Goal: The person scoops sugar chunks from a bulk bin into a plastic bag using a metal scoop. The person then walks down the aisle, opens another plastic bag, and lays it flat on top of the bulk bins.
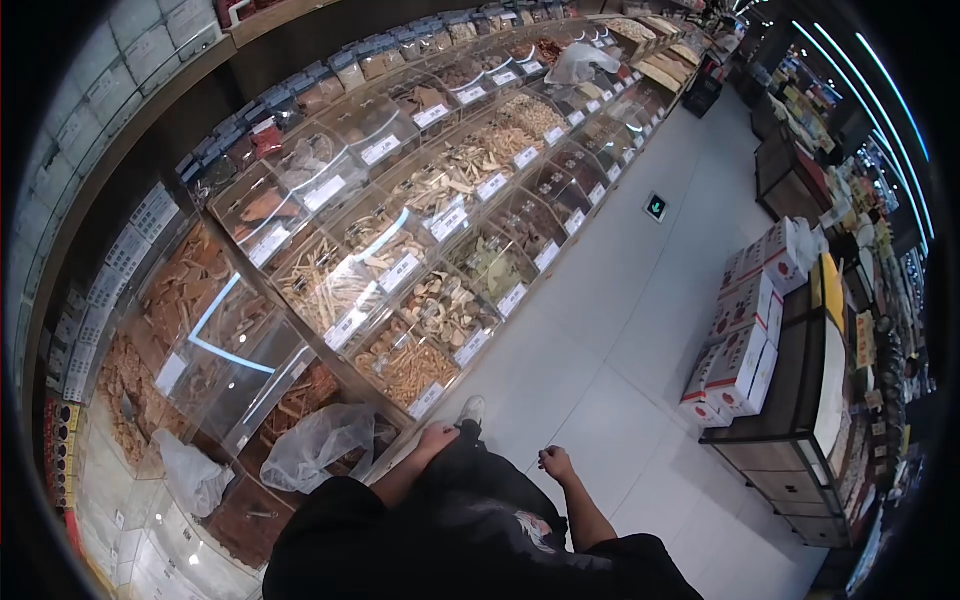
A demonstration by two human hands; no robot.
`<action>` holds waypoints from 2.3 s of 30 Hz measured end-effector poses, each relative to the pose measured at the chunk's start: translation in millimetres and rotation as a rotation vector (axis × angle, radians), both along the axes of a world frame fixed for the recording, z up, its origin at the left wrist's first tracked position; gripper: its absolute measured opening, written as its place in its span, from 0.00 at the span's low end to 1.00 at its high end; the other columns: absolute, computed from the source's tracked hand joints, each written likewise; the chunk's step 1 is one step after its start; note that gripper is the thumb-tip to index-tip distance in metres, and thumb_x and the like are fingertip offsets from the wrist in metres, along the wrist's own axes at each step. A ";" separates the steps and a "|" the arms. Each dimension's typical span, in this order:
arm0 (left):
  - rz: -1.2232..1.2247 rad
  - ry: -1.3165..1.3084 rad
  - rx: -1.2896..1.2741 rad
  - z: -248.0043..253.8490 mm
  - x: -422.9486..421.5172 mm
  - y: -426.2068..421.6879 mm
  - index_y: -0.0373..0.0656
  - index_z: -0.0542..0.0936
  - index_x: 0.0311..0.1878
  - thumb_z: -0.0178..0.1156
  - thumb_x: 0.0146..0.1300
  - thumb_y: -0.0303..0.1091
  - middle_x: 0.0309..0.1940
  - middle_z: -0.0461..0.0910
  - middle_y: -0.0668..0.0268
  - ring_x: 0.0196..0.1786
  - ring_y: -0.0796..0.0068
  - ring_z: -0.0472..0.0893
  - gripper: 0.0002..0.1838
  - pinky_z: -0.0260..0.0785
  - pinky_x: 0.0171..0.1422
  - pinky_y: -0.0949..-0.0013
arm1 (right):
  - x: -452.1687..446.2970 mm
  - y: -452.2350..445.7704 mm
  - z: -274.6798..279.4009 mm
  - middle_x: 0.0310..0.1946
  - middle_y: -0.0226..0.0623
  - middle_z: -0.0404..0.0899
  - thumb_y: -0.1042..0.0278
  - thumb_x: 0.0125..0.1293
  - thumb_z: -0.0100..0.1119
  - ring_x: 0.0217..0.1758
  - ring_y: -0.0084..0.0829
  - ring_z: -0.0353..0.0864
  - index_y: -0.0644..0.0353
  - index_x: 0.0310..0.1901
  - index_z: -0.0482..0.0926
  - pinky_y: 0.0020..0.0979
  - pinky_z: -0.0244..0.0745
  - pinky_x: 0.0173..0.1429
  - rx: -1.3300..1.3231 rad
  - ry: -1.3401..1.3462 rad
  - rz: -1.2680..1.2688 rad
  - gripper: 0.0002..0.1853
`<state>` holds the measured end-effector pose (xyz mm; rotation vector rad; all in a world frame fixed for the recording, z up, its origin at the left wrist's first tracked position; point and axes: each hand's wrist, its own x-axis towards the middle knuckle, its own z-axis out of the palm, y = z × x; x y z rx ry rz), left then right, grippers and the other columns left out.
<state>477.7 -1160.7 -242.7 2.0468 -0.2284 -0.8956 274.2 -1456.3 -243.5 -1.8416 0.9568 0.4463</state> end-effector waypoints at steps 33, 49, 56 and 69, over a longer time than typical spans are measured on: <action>-0.225 -0.066 0.121 -11.5 284.8 -519.3 0.41 0.86 0.34 0.56 0.59 0.46 0.34 0.85 0.54 0.42 0.54 0.84 0.17 0.74 0.51 0.58 | 165.7 -546.5 -64.0 0.24 0.42 0.80 0.67 0.62 0.56 0.25 0.34 0.83 0.68 0.35 0.79 0.34 0.77 0.28 0.025 0.030 -0.496 0.10; -0.123 -0.087 -0.062 15.6 363.2 -703.7 0.39 0.85 0.35 0.60 0.58 0.40 0.32 0.84 0.54 0.39 0.57 0.84 0.14 0.75 0.46 0.60 | 334.4 -674.7 -35.6 0.30 0.41 0.82 0.61 0.66 0.55 0.32 0.37 0.85 0.65 0.40 0.78 0.38 0.79 0.34 0.352 0.049 -0.538 0.13; -0.107 0.010 -0.084 80.4 479.5 -822.9 0.40 0.84 0.38 0.60 0.59 0.41 0.31 0.84 0.55 0.38 0.62 0.84 0.14 0.74 0.44 0.62 | 356.9 -791.8 -22.7 0.26 0.43 0.82 0.67 0.63 0.55 0.25 0.34 0.83 0.69 0.36 0.78 0.32 0.75 0.26 0.275 0.160 -0.550 0.11; 0.317 -0.372 -0.240 184.7 674.0 -948.2 0.39 0.76 0.50 0.64 0.59 0.33 0.44 0.79 0.53 0.48 0.56 0.80 0.17 0.71 0.54 0.59 | 661.3 -922.7 40.9 0.32 0.41 0.83 0.63 0.68 0.52 0.33 0.31 0.84 0.68 0.42 0.78 0.31 0.77 0.36 0.082 -0.083 -0.168 0.14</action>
